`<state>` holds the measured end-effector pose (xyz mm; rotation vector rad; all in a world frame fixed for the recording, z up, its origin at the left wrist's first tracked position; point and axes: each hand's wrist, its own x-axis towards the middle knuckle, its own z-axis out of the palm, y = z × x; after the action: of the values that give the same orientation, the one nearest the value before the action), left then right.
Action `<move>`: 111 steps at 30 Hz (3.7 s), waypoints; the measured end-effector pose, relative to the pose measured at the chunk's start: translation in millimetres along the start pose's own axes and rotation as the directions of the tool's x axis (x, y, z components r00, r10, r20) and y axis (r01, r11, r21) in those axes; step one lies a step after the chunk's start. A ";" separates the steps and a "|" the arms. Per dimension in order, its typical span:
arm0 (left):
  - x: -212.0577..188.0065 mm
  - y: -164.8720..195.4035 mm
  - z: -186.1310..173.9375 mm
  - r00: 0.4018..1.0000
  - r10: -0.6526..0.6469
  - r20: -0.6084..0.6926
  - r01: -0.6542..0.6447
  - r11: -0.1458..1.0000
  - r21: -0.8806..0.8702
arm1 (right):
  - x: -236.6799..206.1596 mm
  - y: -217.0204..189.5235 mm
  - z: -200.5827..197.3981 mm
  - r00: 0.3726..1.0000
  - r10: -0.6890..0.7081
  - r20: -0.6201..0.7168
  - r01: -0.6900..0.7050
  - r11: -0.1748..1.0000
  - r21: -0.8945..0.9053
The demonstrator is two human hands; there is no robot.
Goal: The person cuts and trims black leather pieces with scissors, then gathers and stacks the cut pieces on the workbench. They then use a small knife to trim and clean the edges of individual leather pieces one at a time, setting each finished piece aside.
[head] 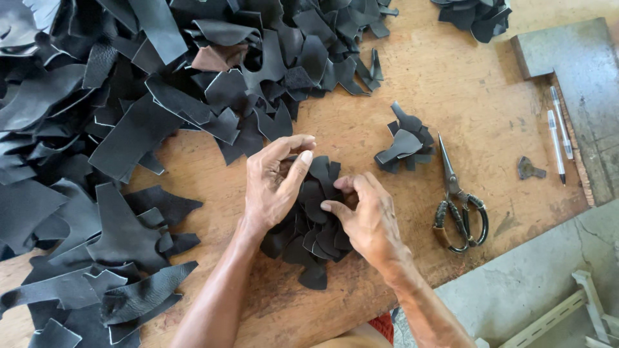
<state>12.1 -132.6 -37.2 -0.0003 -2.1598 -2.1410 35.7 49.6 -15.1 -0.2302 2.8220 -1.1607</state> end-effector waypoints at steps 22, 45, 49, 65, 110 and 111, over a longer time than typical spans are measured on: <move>2.8 -9.0 1.0 0.992 0.028 0.127 -0.039 0.995 0.087 | 10.8 4.5 -11.6 0.994 -0.097 -0.043 0.100 0.992 0.072; 2.3 -13.8 -5.1 0.999 0.006 -0.042 -0.016 0.971 -0.238 | 37.4 34.2 -91.7 0.931 -0.045 -0.363 -0.024 0.983 -0.184; 1.1 -10.6 1.7 0.992 0.084 -0.097 -0.072 0.990 0.123 | 26.1 20.2 -60.6 0.957 -0.258 -0.133 0.237 0.960 -0.151; 3.2 -9.0 -6.8 0.921 0.370 0.125 -0.385 0.806 0.449 | 41.6 -2.7 -18.2 0.916 -0.326 0.234 0.341 0.940 -0.025; -3.2 -2.0 8.7 0.905 0.309 0.293 -0.417 0.783 0.461 | 32.4 6.3 -115.9 0.991 -0.016 -0.131 -0.026 0.950 -0.312; -3.8 -1.5 8.6 0.908 0.304 0.287 -0.410 0.782 0.469 | 21.7 4.1 -108.5 0.994 0.025 -0.110 -0.054 0.961 -0.271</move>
<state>15.2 -123.8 -39.0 -0.5598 -2.5271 -1.3494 -0.5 123.9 58.6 -0.1318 3.0600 -0.7937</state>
